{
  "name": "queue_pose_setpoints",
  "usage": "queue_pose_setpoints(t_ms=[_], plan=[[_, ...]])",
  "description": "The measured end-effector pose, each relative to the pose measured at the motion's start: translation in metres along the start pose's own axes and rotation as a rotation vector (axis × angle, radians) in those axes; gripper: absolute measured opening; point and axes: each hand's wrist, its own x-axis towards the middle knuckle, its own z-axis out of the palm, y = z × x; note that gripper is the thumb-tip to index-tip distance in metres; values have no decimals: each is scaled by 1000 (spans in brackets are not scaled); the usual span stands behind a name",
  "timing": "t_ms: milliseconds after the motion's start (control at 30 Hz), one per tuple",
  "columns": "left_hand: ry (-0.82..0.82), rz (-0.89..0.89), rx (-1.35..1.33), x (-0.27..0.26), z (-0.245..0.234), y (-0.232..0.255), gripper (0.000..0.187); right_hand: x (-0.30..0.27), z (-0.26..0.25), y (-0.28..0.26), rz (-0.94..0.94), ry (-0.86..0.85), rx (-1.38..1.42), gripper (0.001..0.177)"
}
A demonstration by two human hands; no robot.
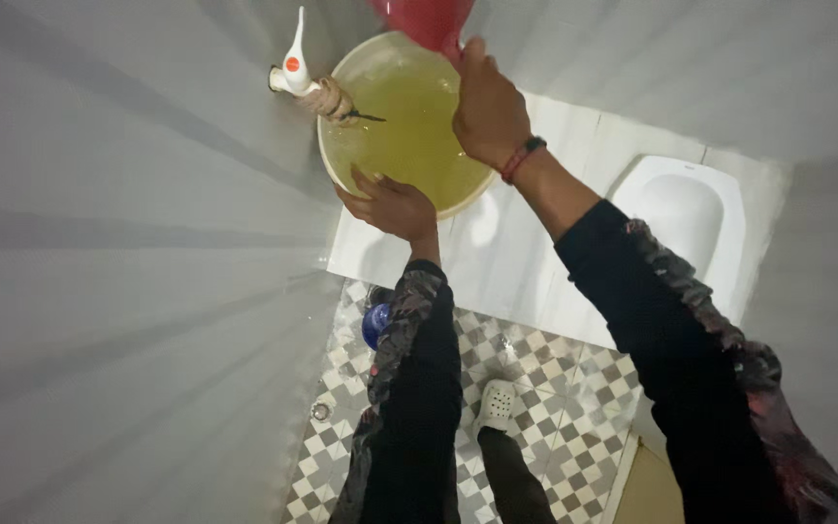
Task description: The person repeatedly scoops water from a bucket using a red plastic cup and pours it into a white squat toilet to flush. The person continues this cycle of scooping and pouring throughout the clip.
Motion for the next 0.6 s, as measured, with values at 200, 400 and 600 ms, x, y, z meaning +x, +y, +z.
queue_pose_setpoints(t_ms=[200,400,600], plan=[[12,55,-26,-1,0,1,49,-69,3,-14,88,-214,-219,56],[22,95,-67,5,-4,3,54,-76,57,-6,253,-392,-323,45],[16,108,-69,11,8,-7,59,-83,137,41,172,-394,-201,24]])
